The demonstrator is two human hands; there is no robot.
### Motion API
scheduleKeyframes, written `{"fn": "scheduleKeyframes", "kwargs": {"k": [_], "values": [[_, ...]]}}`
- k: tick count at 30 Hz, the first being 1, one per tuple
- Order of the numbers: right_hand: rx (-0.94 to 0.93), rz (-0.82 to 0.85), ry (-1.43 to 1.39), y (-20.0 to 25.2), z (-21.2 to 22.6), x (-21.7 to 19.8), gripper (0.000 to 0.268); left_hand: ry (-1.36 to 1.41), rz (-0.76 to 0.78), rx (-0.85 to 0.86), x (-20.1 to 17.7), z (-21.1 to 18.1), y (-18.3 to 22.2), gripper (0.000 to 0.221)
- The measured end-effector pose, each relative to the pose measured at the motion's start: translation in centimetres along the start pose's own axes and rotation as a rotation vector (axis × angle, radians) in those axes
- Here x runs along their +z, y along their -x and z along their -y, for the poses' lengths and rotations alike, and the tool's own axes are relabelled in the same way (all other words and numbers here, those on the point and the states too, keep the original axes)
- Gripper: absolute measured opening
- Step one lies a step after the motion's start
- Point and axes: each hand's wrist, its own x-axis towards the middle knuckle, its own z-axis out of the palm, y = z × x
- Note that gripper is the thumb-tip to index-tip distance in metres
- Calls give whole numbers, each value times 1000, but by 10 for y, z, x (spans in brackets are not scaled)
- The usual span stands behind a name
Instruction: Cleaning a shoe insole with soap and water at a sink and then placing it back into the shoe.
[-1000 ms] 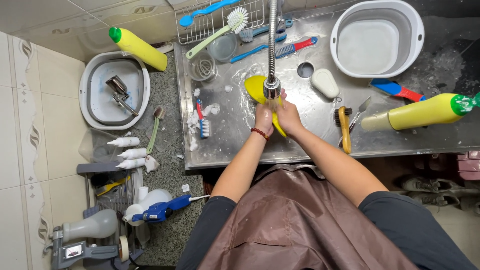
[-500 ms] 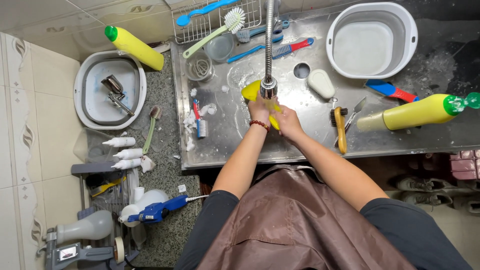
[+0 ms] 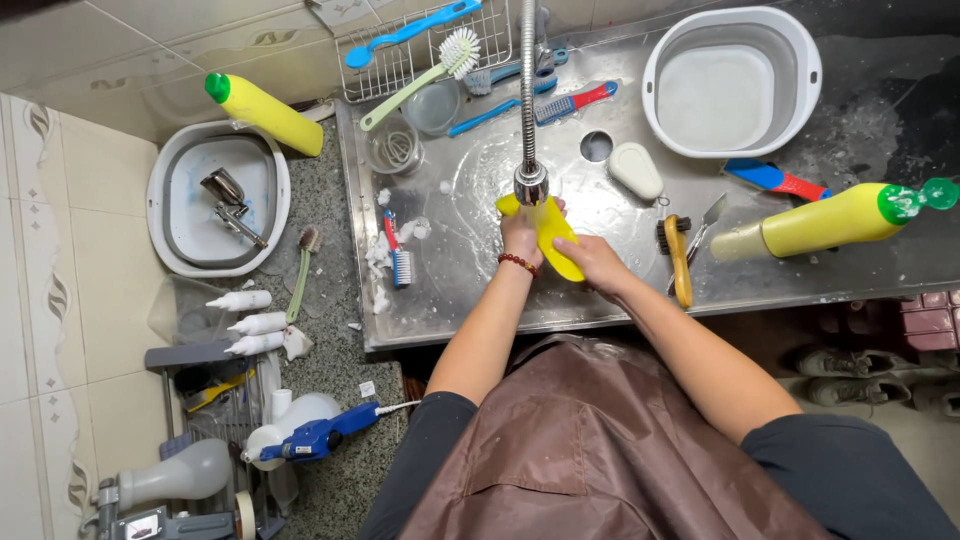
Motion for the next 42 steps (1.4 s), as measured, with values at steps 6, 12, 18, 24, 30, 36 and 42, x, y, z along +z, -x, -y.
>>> {"fn": "scheduleKeyframes", "kwargs": {"k": [6, 12, 18, 24, 30, 36, 42], "values": [[184, 94, 154, 37, 4, -70, 44, -10, -11, 141, -35, 10, -30, 21], [67, 104, -168, 43, -12, -112, 32, -1129, -46, 596, -27, -13, 1, 2], [74, -7, -528, 27, -21, -96, 26, -776, -52, 459, -82, 0, -47, 15], [67, -132, -512, -16, -52, -81, 23, -273, 147, -19, 16, -86, 58, 21], [98, -57, -758, -31, -32, -49, 20, -898, -112, 298, -9, -85, 54, 36], [34, -256, -478, -59, -41, -14, 33, -1050, -104, 626, -41, -93, 54, 46], [50, -126, -688, -80, -18, 8, 25, -942, 93, 585, -63, -130, 85, 32]]}}
